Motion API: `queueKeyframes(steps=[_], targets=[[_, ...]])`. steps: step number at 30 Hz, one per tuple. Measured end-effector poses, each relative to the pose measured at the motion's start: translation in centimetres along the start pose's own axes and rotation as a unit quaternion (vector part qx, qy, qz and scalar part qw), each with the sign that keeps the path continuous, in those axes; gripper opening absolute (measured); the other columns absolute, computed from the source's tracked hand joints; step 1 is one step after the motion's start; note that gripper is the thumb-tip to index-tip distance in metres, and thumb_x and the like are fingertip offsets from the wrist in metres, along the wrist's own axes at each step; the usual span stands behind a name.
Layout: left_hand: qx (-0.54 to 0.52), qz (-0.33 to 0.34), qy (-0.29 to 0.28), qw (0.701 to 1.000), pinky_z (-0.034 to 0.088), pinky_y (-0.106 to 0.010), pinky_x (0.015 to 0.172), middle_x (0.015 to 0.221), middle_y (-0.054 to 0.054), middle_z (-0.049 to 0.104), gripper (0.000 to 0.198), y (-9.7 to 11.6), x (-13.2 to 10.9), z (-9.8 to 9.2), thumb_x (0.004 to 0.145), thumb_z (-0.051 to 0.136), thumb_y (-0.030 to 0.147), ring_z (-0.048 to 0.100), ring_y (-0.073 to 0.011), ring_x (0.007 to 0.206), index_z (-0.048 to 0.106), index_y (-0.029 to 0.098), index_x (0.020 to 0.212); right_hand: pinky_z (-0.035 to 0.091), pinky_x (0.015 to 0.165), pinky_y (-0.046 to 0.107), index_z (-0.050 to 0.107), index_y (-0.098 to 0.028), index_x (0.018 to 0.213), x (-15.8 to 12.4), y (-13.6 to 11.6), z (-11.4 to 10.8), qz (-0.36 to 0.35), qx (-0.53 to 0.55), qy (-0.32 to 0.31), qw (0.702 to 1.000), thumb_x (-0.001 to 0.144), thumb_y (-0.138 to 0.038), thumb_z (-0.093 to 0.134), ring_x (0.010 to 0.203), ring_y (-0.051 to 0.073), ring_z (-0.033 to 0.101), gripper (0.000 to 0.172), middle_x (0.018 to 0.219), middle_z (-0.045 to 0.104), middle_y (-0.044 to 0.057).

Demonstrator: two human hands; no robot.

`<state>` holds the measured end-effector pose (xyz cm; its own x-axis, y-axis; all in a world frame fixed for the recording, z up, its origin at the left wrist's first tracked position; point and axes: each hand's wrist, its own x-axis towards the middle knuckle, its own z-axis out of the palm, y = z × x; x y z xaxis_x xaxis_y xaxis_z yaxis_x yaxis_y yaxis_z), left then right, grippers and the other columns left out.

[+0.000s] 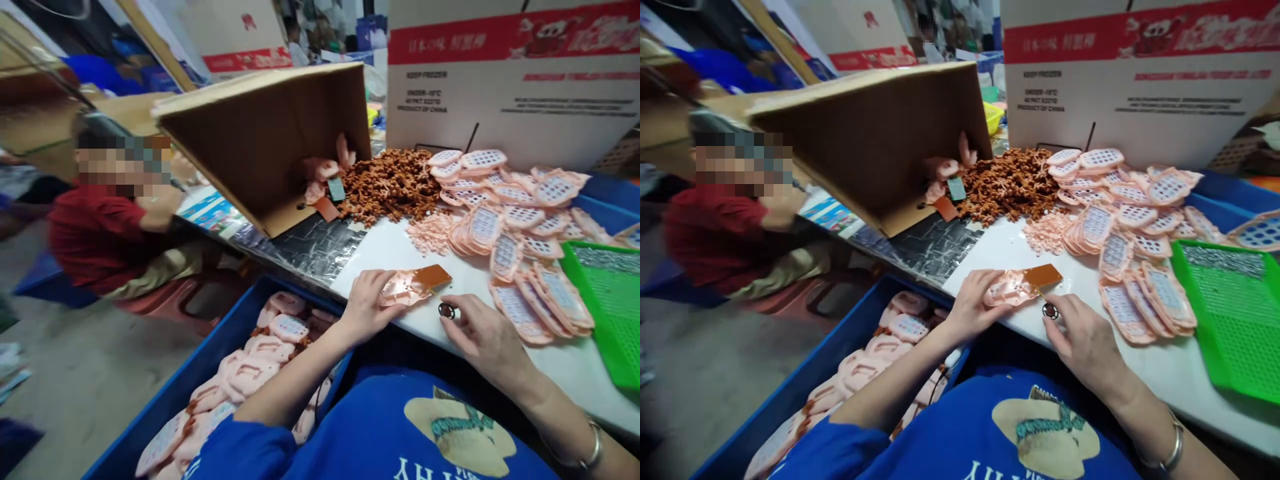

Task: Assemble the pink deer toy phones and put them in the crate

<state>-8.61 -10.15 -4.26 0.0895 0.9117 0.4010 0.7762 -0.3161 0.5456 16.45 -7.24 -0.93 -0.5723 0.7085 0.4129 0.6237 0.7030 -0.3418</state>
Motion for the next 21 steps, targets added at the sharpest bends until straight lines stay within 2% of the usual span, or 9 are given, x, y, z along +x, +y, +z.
queueKeyframes(steps=[4,8,11,13,15,17,19,21], targets=[[0.037,0.021,-0.022,0.999,0.048,-0.042,0.093,0.122,-0.014,0.063,0.054,2.5,-0.8,0.7,0.091,0.061,0.05,0.058,-0.0278,0.11,0.055,0.017,0.133,0.051,0.066,0.027,0.062,-0.018,0.106,-1.7,0.6,-0.7,0.041,0.046,-0.003,0.998,0.096,-0.022,0.052,0.068,0.015,0.067,0.015,0.084,0.071,0.003],[0.026,0.058,-0.048,0.997,0.05,-0.041,0.086,0.113,-0.014,0.066,0.064,3.9,-0.7,0.6,0.087,0.061,0.06,0.062,-0.027,0.1,0.055,0.015,0.132,0.054,0.075,0.027,0.064,-0.017,0.106,-2.8,1.9,-0.1,0.06,0.062,0.004,0.996,0.097,-0.016,0.048,0.081,0.016,0.072,0.018,0.093,0.076,0.004],[-0.008,0.089,-0.049,0.995,0.052,-0.037,0.082,0.101,-0.011,0.067,0.045,3.2,1.5,-0.2,0.096,0.053,0.041,0.063,-0.0223,0.093,0.054,0.015,0.132,0.052,0.074,0.028,0.065,-0.017,0.105,-3.1,2.3,0.1,0.06,0.007,-0.008,0.998,0.098,-0.018,0.048,0.082,0.017,0.072,0.018,0.092,0.074,0.005],[0.013,0.131,-0.056,0.99,0.053,-0.037,0.085,0.108,-0.013,0.067,0.036,2.4,4.0,-0.7,0.097,0.047,0.025,0.062,-0.0223,0.098,0.057,0.016,0.13,0.05,0.073,0.029,0.066,-0.017,0.103,-3.2,2.3,0.1,0.06,-0.04,-0.014,0.997,0.1,-0.021,0.047,0.084,0.018,0.07,0.019,0.091,0.071,0.006],[0.053,0.196,-0.124,0.971,0.051,-0.042,0.096,0.13,-0.015,0.062,0.045,1.9,6.9,-0.8,0.091,0.043,0.009,0.058,-0.0242,0.116,0.058,0.02,0.132,0.048,0.074,0.029,0.067,-0.018,0.1,-3.3,2.1,0.1,0.059,-0.056,-0.021,0.996,0.101,-0.026,0.048,0.083,0.018,0.069,0.021,0.09,0.069,0.006],[0.082,0.271,-0.225,0.932,0.043,-0.047,0.108,0.15,-0.012,0.049,0.058,1.9,9.6,-0.6,0.086,0.043,0.001,0.045,-0.0268,0.137,0.057,0.025,0.136,0.048,0.075,0.03,0.067,-0.018,0.099,-3.5,2.0,0.2,0.053,-0.056,-0.028,0.997,0.101,-0.031,0.049,0.081,0.017,0.067,0.022,0.089,0.068,0.005],[0.093,0.323,-0.314,0.888,0.036,-0.05,0.115,0.159,-0.006,0.04,0.064,2.3,11.7,0.1,0.085,0.045,0.0,0.034,-0.0277,0.147,0.055,0.032,0.14,0.048,0.074,0.03,0.067,-0.018,0.099,-3.8,2.0,0.3,0.044,-0.061,-0.032,0.997,0.1,-0.032,0.052,0.079,0.018,0.066,0.021,0.089,0.067,0.005],[0.088,0.357,-0.364,0.856,0.034,-0.049,0.116,0.158,-0.003,0.042,0.059,2.7,13.1,0.9,0.087,0.05,0.003,0.034,-0.0283,0.148,0.058,0.035,0.136,0.05,0.074,0.031,0.067,-0.017,0.102,-4.0,2.1,0.3,0.038,-0.057,-0.039,0.997,0.099,-0.031,0.053,0.08,0.018,0.066,0.02,0.091,0.068,0.006]])
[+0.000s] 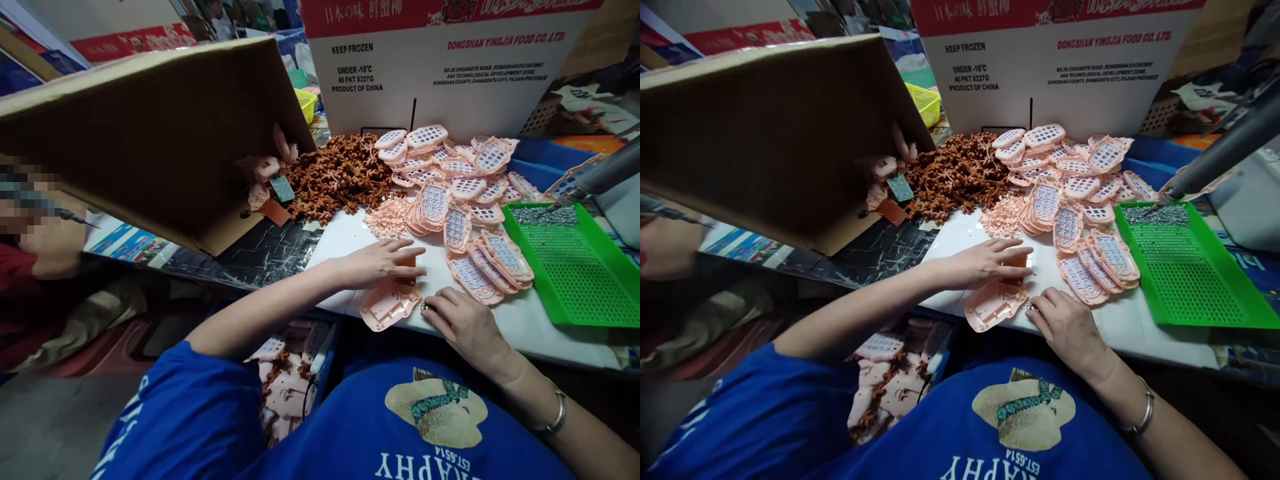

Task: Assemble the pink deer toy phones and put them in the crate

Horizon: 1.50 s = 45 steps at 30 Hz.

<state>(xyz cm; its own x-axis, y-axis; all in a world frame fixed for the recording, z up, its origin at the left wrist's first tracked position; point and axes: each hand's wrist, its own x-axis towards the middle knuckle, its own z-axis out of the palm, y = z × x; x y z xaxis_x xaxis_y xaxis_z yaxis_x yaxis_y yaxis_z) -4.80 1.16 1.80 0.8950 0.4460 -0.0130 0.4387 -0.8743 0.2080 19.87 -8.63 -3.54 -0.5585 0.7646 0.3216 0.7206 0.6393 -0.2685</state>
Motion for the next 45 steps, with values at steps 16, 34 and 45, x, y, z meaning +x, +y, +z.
queueKeyframes(steps=[16,34,45], targets=[[0.13,-0.12,0.001,0.984,0.045,-0.038,0.085,0.087,-0.008,0.062,0.013,3.6,-3.3,-4.2,0.094,0.048,0.017,0.06,-0.0239,0.084,0.061,0.016,0.097,0.054,0.091,0.033,0.062,-0.019,0.104,3.4,0.0,-2.0,-0.036,0.207,0.011,0.978,0.1,-0.024,0.05,0.101,0.018,0.067,0.014,0.106,0.071,0.008],[-0.027,-0.307,0.192,0.932,0.054,-0.039,0.083,0.109,-0.012,0.063,0.046,9.9,-8.1,3.3,0.094,0.059,0.036,0.061,-0.0264,0.099,0.049,0.011,0.132,0.053,0.073,0.031,0.063,-0.015,0.101,6.2,0.5,-1.5,-0.088,0.091,0.0,0.992,0.1,-0.023,0.049,0.082,0.018,0.065,0.017,0.093,0.067,0.008],[-0.052,-0.287,0.197,0.936,0.055,-0.041,0.083,0.112,-0.013,0.061,0.05,9.7,-8.1,4.4,0.094,0.059,0.031,0.057,-0.0267,0.1,0.046,0.012,0.138,0.05,0.069,0.03,0.066,-0.013,0.104,7.0,1.8,-0.9,-0.189,-0.015,-0.067,0.98,0.098,-0.017,0.049,0.082,0.02,0.061,0.018,0.09,0.067,0.01]])
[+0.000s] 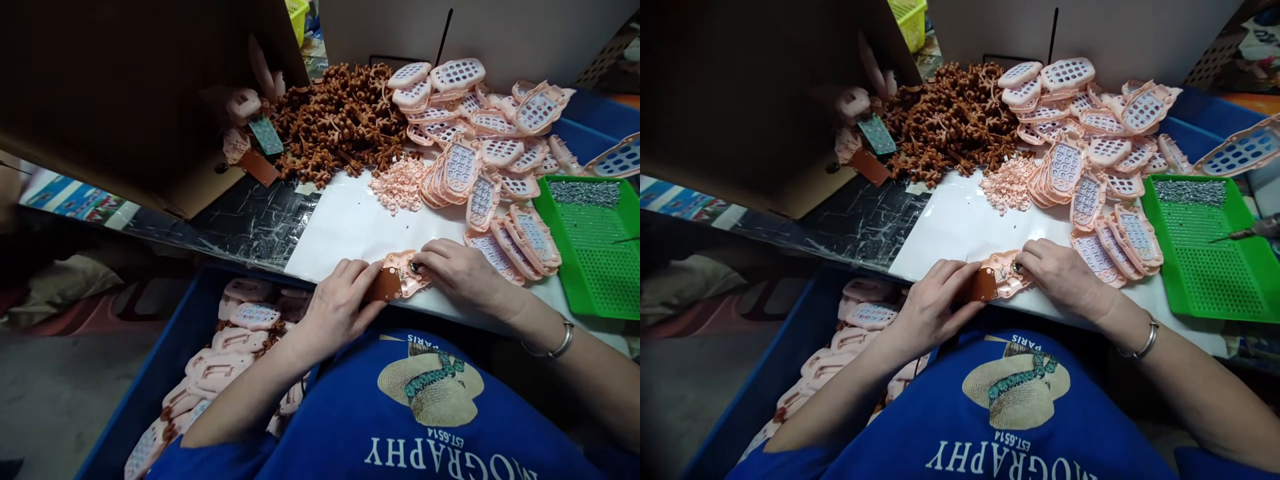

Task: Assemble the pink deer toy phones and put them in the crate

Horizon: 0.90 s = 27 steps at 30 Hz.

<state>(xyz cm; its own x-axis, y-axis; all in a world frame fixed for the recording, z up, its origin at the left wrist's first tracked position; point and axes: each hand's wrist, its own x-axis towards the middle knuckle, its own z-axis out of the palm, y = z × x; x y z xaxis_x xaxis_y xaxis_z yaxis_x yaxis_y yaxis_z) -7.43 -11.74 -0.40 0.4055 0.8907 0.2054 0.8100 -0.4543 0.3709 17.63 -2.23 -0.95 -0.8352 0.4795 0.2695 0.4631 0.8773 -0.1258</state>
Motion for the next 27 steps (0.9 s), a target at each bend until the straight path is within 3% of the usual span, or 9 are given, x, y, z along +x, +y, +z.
queueKeyframes(steps=[6,14,21,27], targets=[[-0.033,0.014,0.014,0.999,0.055,-0.042,0.086,0.113,-0.014,0.06,0.049,-0.4,0.1,0.2,0.094,0.058,0.03,0.056,-0.0267,0.102,0.045,0.013,0.138,0.049,0.068,0.03,0.067,-0.012,0.106,0.6,0.6,-0.5,-0.059,0.005,-0.039,0.997,0.095,-0.009,0.05,0.08,0.019,0.061,0.021,0.093,0.068,0.011],[-0.054,0.024,0.014,0.998,0.054,-0.039,0.084,0.11,-0.013,0.059,0.052,-0.9,0.2,0.4,0.094,0.058,0.03,0.057,-0.0252,0.099,0.043,0.014,0.142,0.048,0.068,0.03,0.068,-0.012,0.094,1.6,0.2,-1.3,-0.066,0.029,-0.101,0.992,0.09,-0.004,0.055,0.077,0.019,0.061,0.016,0.085,0.066,0.007],[-0.061,0.032,0.017,0.997,0.054,-0.039,0.082,0.106,-0.012,0.06,0.053,-1.2,0.4,0.6,0.094,0.058,0.032,0.057,-0.0248,0.096,0.045,0.014,0.142,0.047,0.068,0.025,0.07,-0.014,0.095,1.8,0.8,-1.0,-0.025,0.125,-0.099,0.987,0.091,-0.007,0.055,0.076,0.015,0.062,0.017,0.085,0.067,0.006],[-0.061,0.026,0.015,0.998,0.053,-0.039,0.084,0.108,-0.013,0.06,0.052,-1.3,0.3,0.6,0.096,0.056,0.034,0.058,-0.0242,0.097,0.045,0.014,0.142,0.052,0.07,0.025,0.071,-0.015,0.1,1.1,1.0,-0.7,0.009,0.172,-0.031,0.985,0.091,-0.008,0.055,0.078,0.015,0.067,0.019,0.089,0.072,0.007]])
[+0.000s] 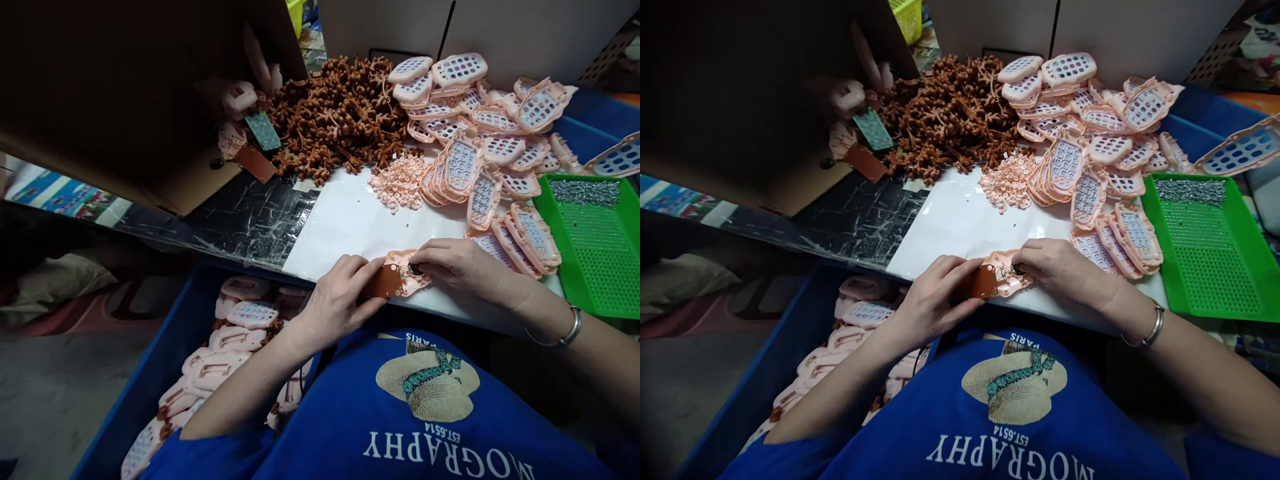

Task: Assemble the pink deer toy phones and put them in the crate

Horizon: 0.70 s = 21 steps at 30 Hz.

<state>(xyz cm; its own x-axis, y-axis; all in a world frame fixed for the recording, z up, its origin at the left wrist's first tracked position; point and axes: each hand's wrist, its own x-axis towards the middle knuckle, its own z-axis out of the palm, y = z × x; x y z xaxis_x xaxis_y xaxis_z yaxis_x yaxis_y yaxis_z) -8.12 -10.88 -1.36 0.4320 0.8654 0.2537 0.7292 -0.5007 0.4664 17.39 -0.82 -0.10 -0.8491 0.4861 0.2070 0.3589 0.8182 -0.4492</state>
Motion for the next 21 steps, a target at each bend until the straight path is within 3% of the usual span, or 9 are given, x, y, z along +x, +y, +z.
queueKeyframes(steps=[5,8,11,14,18,21], targets=[[-0.001,-0.003,0.006,1.0,0.053,-0.038,0.084,0.111,-0.012,0.062,0.063,0.0,0.1,-0.6,0.095,0.058,0.035,0.059,-0.0241,0.098,0.033,0.017,0.15,0.055,0.069,0.027,0.07,-0.016,0.1,-0.4,-1.0,-1.3,0.033,-0.013,0.104,0.994,0.095,-0.015,0.054,0.077,0.016,0.069,0.016,0.088,0.074,0.007],[-0.012,-0.018,0.018,1.0,0.053,-0.036,0.084,0.112,-0.011,0.063,0.075,0.1,0.3,-1.1,0.093,0.061,0.035,0.061,-0.0231,0.097,0.023,0.019,0.155,0.057,0.075,0.029,0.068,-0.018,0.107,-0.2,-2.3,-1.7,0.015,-0.014,0.169,0.985,0.096,-0.014,0.055,0.084,0.016,0.07,0.018,0.094,0.074,0.008],[-0.01,-0.012,0.021,1.0,0.053,-0.035,0.084,0.11,-0.011,0.065,0.075,0.2,0.8,-1.6,0.093,0.061,0.036,0.063,-0.0227,0.096,0.023,0.018,0.155,0.057,0.08,0.034,0.064,-0.015,0.117,0.2,-4.2,-1.0,-0.054,-0.066,0.17,0.982,0.094,-0.022,0.06,0.091,0.02,0.067,0.024,0.104,0.071,0.013],[-0.009,-0.006,0.013,1.0,0.052,-0.032,0.079,0.102,-0.009,0.068,0.072,0.5,1.4,-2.2,0.094,0.059,0.035,0.066,-0.0205,0.088,0.025,0.015,0.155,0.055,0.082,0.039,0.06,-0.009,0.124,0.8,-5.9,0.4,-0.111,-0.191,0.134,0.966,0.095,-0.027,0.06,0.093,0.024,0.064,0.034,0.111,0.07,0.016],[-0.058,-0.022,-0.04,0.997,0.049,-0.026,0.068,0.086,-0.003,0.067,0.076,1.1,2.4,-3.2,0.094,0.059,0.041,0.063,-0.0156,0.072,0.025,0.013,0.155,0.049,0.071,0.035,0.066,-0.01,0.109,1.4,-6.7,1.8,-0.102,-0.29,0.145,0.941,0.095,-0.013,0.051,0.079,0.021,0.058,0.02,0.092,0.072,0.011],[-0.132,-0.046,-0.07,0.988,0.049,-0.025,0.067,0.091,-0.003,0.069,0.087,1.4,3.0,-3.8,0.088,0.064,0.056,0.063,-0.0145,0.071,0.025,0.017,0.156,0.042,0.063,0.036,0.067,-0.014,0.096,1.2,-6.2,2.0,-0.065,-0.246,0.167,0.953,0.095,-0.018,0.051,0.07,0.021,0.054,0.016,0.081,0.07,0.01]])
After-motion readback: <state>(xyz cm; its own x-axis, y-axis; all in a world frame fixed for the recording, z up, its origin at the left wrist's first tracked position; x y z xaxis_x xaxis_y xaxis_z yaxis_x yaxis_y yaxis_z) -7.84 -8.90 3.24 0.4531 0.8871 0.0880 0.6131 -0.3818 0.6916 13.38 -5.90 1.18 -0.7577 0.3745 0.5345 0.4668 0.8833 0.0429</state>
